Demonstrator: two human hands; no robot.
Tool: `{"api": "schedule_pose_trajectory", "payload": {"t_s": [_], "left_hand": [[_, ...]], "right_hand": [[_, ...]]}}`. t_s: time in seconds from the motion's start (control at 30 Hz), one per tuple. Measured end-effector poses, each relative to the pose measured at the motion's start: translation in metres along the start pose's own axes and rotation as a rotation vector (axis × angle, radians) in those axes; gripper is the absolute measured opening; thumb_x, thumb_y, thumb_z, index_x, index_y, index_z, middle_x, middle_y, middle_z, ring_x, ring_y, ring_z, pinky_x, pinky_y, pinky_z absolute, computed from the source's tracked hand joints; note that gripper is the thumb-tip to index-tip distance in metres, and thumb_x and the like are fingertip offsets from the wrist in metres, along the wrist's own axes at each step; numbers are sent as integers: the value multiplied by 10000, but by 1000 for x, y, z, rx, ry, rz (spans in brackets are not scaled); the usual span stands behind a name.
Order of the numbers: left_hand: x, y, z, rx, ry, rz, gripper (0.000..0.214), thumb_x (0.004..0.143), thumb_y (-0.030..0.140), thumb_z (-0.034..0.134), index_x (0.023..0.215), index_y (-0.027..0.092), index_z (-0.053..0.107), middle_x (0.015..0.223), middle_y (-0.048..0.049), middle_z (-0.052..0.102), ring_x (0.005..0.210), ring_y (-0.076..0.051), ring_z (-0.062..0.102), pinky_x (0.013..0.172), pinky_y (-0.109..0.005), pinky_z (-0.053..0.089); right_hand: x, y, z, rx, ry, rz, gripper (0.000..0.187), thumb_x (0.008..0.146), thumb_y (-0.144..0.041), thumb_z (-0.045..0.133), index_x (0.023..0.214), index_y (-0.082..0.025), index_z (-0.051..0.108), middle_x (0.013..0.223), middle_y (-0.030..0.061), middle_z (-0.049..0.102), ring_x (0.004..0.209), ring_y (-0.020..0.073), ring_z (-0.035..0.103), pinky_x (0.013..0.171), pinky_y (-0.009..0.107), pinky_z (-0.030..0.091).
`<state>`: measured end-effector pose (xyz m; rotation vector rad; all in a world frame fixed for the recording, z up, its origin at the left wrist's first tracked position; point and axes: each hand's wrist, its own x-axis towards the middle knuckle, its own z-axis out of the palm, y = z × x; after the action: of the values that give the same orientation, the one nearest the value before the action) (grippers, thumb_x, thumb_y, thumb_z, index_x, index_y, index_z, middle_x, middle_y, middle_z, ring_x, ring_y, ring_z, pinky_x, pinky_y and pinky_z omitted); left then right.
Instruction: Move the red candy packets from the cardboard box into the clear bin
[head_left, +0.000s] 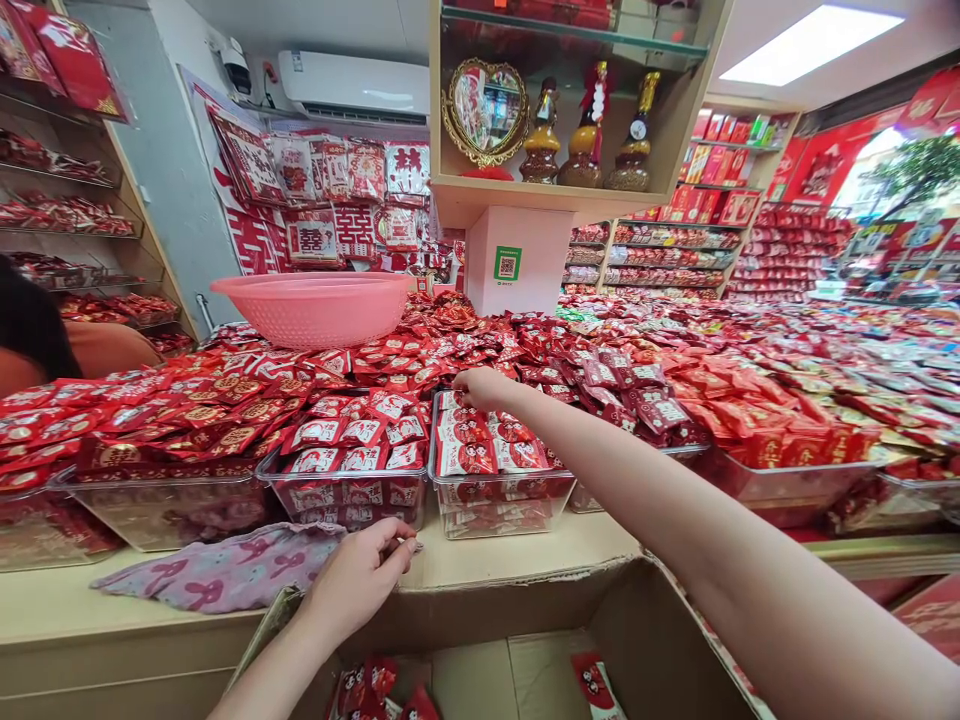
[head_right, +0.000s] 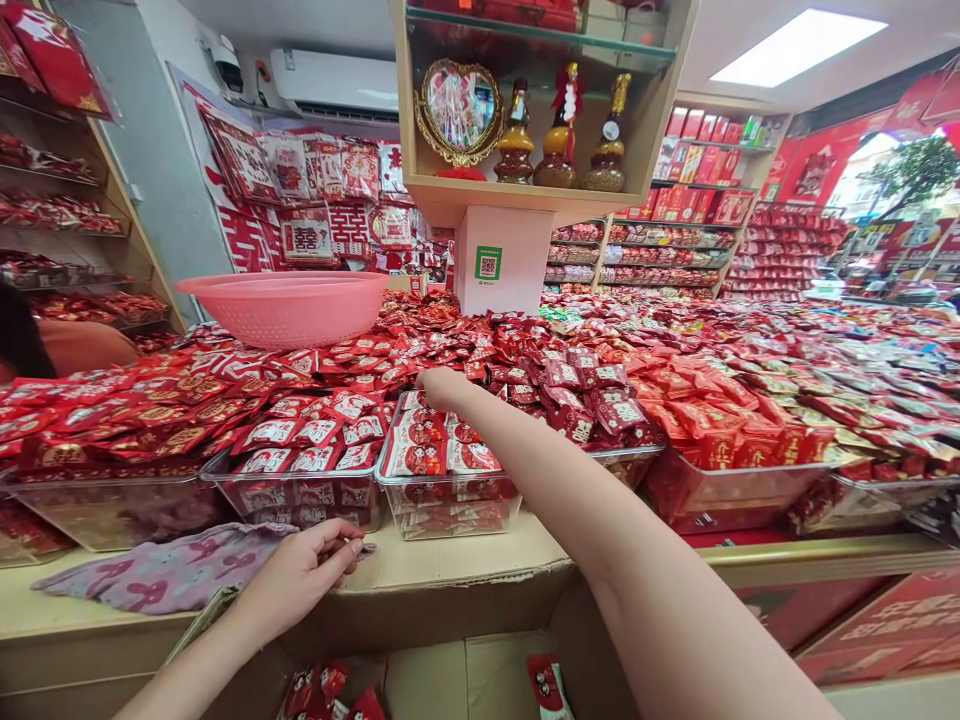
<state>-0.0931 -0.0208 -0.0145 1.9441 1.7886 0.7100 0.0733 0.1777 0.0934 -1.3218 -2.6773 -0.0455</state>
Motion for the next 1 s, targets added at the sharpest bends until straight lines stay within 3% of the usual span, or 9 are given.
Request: {"api": "schedule_pose_trajectory", "payload": {"t_s": [0.47,0.6,0.77,1.0], "left_hand": [[1,-4,2,-18,-7,13,265,796,383,379,840,211,575,582,31,603,497,-133,512,473,-209,327],[0,-1,0,9,2,23,247,792,365,391,826,213,582,595,24,620,539,-142,541,510,-216,345],[-2,5,-2,25,23,5,241,775,353,409,822,213,600,592,17,631,559,-152,559,527,-222,361],[-4,10,-4,14,58,-24,231,750,339,437,793,215,627,587,16,641,562,-150,564,530,-218,369]], "right_hand": [[-13,7,-13,60,61,61,254,729,-168,519,949,-210,638,958,37,640,917,171,557,777,196,386],[-16,10,-11,89,122,169,244,779,-227,451,939,-162,622,953,86,631,916,185,559,772,229,395],[-13,7,-3,144,177,357,367,783,-377,433,1003,-109,553,998,161,595,905,236,562,707,295,426],[-13,5,-4,272,187,378,299,780,-326,485,972,-104,541,979,152,589,926,227,546,738,310,419]]}}
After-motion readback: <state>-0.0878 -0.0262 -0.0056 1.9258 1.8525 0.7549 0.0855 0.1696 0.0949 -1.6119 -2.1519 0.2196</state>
